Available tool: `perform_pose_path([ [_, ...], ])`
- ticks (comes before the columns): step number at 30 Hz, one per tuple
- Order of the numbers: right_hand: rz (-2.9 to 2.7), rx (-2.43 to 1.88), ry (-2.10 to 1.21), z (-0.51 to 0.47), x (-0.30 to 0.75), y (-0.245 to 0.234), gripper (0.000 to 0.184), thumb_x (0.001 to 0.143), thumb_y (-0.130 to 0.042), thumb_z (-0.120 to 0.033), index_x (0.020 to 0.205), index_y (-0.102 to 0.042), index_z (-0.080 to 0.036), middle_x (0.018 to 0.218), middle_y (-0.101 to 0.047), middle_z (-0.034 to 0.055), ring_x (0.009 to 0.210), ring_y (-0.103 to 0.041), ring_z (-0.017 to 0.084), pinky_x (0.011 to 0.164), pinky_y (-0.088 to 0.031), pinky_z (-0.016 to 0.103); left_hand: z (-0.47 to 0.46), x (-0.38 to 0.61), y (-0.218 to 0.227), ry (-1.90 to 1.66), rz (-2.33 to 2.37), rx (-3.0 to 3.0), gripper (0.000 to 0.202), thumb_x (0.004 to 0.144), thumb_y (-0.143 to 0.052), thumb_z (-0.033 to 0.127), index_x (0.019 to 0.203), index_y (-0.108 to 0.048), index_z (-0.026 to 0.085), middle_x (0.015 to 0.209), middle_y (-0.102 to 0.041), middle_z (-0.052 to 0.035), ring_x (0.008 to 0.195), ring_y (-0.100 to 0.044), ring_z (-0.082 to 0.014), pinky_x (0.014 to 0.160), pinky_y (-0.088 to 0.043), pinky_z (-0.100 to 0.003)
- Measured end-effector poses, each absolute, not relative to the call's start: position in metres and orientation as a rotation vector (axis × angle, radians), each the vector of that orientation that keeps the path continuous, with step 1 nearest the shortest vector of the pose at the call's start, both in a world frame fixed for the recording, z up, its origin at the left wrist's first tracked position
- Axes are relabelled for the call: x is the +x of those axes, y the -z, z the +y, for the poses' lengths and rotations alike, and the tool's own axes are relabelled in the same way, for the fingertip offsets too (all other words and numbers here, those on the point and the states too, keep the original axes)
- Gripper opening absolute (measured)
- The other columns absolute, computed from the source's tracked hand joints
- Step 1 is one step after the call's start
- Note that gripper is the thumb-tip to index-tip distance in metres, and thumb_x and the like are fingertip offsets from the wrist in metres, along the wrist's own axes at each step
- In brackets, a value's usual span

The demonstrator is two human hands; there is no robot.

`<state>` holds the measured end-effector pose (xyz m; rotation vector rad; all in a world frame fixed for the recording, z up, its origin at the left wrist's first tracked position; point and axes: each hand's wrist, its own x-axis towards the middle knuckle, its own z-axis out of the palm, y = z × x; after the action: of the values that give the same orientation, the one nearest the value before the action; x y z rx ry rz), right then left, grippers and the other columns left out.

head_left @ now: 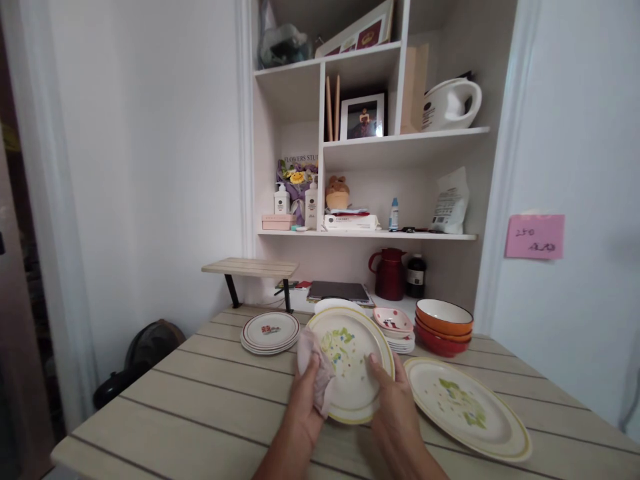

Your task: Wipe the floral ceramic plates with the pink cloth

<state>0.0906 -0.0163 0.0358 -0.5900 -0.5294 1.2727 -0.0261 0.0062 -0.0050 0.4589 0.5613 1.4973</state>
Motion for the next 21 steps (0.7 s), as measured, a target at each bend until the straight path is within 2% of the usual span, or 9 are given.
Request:
perform_pose_path([
  [3,-0.606,-0.59,-1.32,-0.019,0.091,-0.039,0.083,0.066,-0.078,-0.031,0.139,-0.039,-0.031,0.092,-0.076,0.0019,0.075,-0.071,0.022,0.073,-0.057,0.036,0.009,-0.033,0.004,-1.555,0.584,0.5,0.061,0.068,-0.078,0.036,0.121,-0.058,0.016,0.107,-0.073,-0.0151,0.1,-0.068,-0.0296,0.084,-0.056,-0.039],
  [8,-0.794,-0.647,-1.499,-0.014,0.108,-0.047,0.087,0.064,-0.079,-0.026,0.14,-0.037,-0.027,0.095,-0.075,0.0049,0.077,-0.071,0.023,0.069,-0.056,0.034,0.006,-0.058,-0.004,-1.718,0.736,0.626,0.062,0.064,-0.081,0.034,0.12,-0.057,0.022,0.111,-0.071,-0.0113,0.095,-0.069,-0.0252,0.081,-0.055,-0.035],
  [12,-0.985,-0.692,-1.604,-0.014,0.126,-0.052,0.079,0.068,-0.074,-0.027,0.139,-0.039,-0.028,0.098,-0.074,0.007,0.078,-0.071,0.025,0.064,-0.055,0.034,-0.002,-0.07,-0.009,-1.683,0.838,0.826,0.06,0.063,-0.081,0.034,0.116,-0.06,0.018,0.1,-0.073,-0.0102,0.083,-0.07,-0.0219,0.075,-0.054,-0.031],
  [17,-1.102,-0.752,-1.623,-0.018,0.133,-0.057,0.08,0.068,-0.073,-0.029,0.14,-0.037,-0.033,0.097,-0.074,0.0058,0.075,-0.071,0.026,0.07,-0.055,0.042,-0.007,-0.065,-0.01,-1.622,0.858,1.004,0.052,0.065,-0.079,0.033,0.111,-0.063,0.015,0.09,-0.074,-0.0082,0.077,-0.068,-0.0203,0.07,-0.053,-0.029],
  [21,-1.095,-0.742,-1.571,-0.02,0.127,-0.056,0.08,0.065,-0.077,-0.033,0.137,-0.043,-0.026,0.093,-0.075,0.0075,0.07,-0.071,0.024,0.067,-0.056,0.039,-0.01,-0.062,-0.013,-1.655,0.896,0.977,0.054,0.062,-0.081,0.034,0.11,-0.064,0.015,0.089,-0.074,-0.0071,0.079,-0.068,-0.0213,0.071,-0.053,-0.03],
])
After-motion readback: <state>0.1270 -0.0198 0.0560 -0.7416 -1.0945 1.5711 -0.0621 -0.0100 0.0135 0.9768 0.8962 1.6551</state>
